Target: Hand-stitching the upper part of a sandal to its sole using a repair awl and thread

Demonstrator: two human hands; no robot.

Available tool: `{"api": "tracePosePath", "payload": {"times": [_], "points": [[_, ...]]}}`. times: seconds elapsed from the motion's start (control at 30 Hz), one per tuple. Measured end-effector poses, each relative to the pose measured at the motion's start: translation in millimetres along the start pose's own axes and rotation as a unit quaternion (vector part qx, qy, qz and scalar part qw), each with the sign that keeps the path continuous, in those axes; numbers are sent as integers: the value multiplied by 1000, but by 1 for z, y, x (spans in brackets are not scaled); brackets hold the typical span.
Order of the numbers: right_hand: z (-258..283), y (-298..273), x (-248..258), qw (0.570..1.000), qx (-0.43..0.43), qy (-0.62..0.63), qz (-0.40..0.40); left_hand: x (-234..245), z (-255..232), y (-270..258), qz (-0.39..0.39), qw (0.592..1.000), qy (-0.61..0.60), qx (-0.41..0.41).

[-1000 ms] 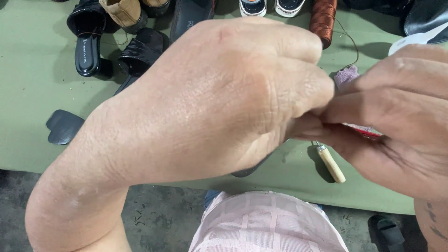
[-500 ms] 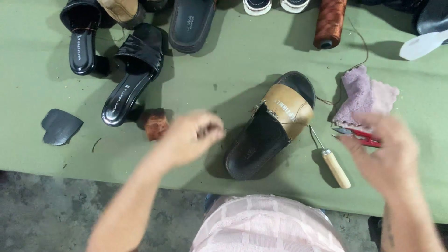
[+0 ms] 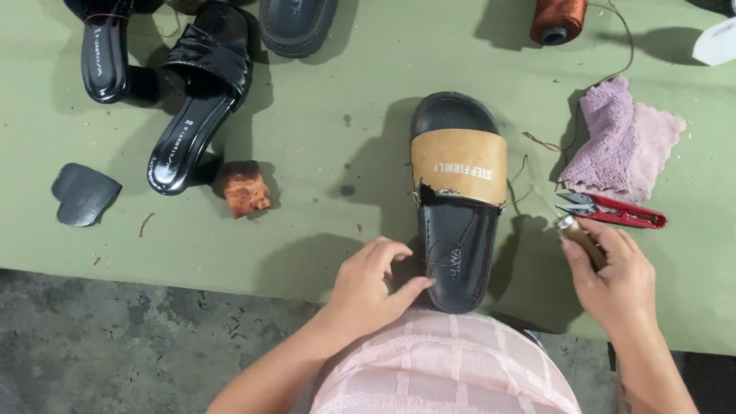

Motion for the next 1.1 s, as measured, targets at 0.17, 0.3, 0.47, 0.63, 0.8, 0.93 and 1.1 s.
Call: {"api": "tracePosePath", "payload": {"times": [0.17,0.3,0.47,0.63,0.8,0.93,1.1], "points": [[-7,-12,-11,999,-17,41,-26,-24,-2,18,57,980,189,22],[-4,-24,-15,998,-12,59,-34,-28,4,21,50,984,173,-1],[-4,-31,-12,982,81,127,-112,3,12,17,74,995,-50,39],[12,-35,-6,965,169,152,-130,82,69,3,-214,948,-230,43],[18,-41,-7,958,185,170,-136,151,74,-11,-444,831,-336,-18],[14,-42,-4,935,103,274,-203,115,43,-7,-429,898,-65,-71],[3,-22,20,795,-122,552,-218,31,23,5,-93,994,-39,-49]]}}
Point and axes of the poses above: each hand's wrist, its own y-axis towards the middle knuckle, its own x-axis out of the back of the hand, z = x × y, the point moved 2 cm from there along y, towards the middle knuckle, and after that the axes turned 6 degrees about x, right-handed, at the moved point
